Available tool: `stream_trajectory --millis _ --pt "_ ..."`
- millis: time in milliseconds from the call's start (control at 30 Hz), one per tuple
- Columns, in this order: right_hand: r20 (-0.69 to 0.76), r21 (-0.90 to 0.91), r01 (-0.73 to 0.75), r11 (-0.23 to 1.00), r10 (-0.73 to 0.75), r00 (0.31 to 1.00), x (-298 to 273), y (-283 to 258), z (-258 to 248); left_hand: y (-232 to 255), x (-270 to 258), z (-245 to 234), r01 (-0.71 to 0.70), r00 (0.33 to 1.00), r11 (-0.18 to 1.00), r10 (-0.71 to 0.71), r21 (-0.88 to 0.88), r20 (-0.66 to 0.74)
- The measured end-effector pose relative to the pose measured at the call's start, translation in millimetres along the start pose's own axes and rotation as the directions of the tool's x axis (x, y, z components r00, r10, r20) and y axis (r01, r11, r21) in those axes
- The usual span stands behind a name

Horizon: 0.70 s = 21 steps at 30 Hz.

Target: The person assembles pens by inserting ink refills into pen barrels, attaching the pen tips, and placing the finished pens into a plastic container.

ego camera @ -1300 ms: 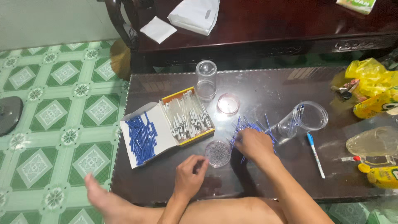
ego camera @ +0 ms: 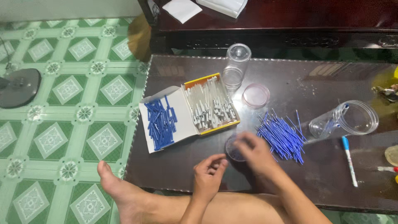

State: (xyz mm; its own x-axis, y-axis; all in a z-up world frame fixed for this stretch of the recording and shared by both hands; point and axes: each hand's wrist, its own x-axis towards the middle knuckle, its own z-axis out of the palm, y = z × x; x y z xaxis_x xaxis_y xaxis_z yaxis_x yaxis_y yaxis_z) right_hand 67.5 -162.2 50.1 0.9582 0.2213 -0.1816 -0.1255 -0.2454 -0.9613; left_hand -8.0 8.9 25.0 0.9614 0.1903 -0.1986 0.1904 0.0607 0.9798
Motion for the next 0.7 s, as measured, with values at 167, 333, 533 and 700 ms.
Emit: stream_trajectory --millis 167,333,533,700 --pt "-0.322 0.378 -0.171 0.91 0.302 0.897 -7 -21 -42 18 14 11 -0.511 0.849 0.755 0.517 0.412 0.106" --pt "-0.281 0.496 -0.185 0.848 0.358 0.89 0 11 -51 16 44 25 -0.527 0.848 0.634 0.437 0.566 0.299" --pt "-0.271 0.485 -0.188 0.854 0.351 0.897 2 14 -53 25 43 23 -0.481 0.876 0.618 0.315 0.622 0.365" --pt "-0.236 0.478 -0.165 0.862 0.307 0.922 3 10 -51 9 39 17 -0.581 0.811 0.548 0.328 0.602 0.484"
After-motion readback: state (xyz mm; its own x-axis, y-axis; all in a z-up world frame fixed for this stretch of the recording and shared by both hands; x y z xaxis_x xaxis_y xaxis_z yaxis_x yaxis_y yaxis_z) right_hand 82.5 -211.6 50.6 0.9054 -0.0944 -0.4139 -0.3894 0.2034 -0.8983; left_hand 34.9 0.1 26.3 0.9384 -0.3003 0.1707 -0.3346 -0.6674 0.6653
